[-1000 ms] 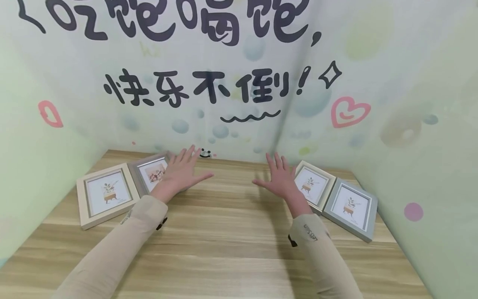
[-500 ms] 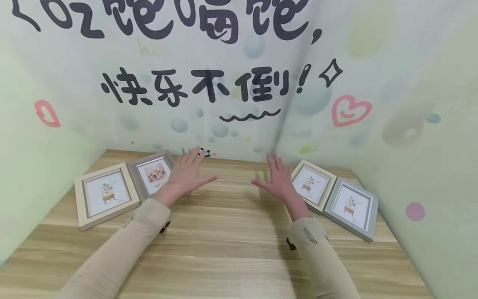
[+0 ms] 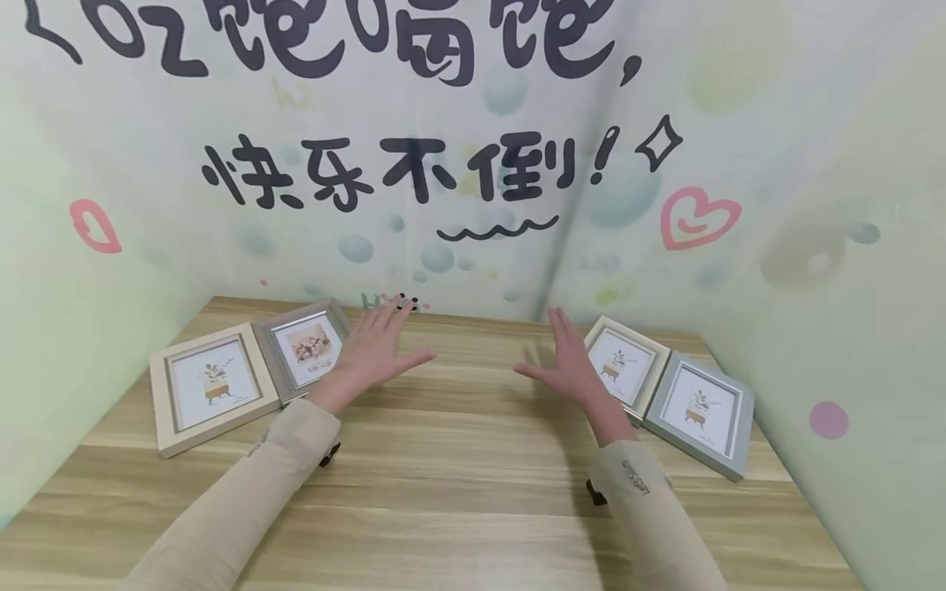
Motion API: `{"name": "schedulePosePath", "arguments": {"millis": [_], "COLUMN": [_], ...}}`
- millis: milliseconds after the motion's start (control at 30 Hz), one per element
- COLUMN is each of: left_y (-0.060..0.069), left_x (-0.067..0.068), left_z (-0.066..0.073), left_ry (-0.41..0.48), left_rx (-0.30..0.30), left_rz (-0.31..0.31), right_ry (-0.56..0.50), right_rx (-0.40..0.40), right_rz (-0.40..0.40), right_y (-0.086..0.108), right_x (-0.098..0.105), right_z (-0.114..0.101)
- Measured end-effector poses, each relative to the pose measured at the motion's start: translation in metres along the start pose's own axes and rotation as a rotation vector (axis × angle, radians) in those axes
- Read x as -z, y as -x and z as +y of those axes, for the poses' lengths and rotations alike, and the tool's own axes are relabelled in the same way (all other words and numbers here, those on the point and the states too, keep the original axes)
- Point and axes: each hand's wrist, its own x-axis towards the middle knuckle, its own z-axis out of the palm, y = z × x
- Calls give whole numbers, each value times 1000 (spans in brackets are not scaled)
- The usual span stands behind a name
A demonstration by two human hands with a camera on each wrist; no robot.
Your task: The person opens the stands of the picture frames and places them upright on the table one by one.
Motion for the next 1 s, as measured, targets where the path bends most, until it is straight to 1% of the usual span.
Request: {"name": "schedulePosePath", "arguments": {"millis": [167, 333, 500, 600, 667, 833, 1000], "left_y": [1, 2, 3, 4, 5, 6, 6], "left_x": [0, -1, -1, -2, -2, -2, -3], "left_z": [-1, -3, -4, -5, -5, -6, -7], "left_ry": [-8, -7, -9, -12, -15, -14, -10], "left_rx": [3, 1, 4, 7, 9, 8, 9], "left_rz": [-3, 1, -7, -7, -6, -8, -20], "right_ry": [-63, -91, -177, -228, -240, -282, -346], "right_rx": [2, 24, 56, 57, 51, 11, -87], "right_rz": [54, 141, 220, 276, 313, 391, 473], "right_y": [11, 24, 44, 57, 65, 88, 115], "right_x": [12, 26, 45, 58, 65, 85, 102], "right_z": [12, 25, 33, 38, 44, 64, 82]}}
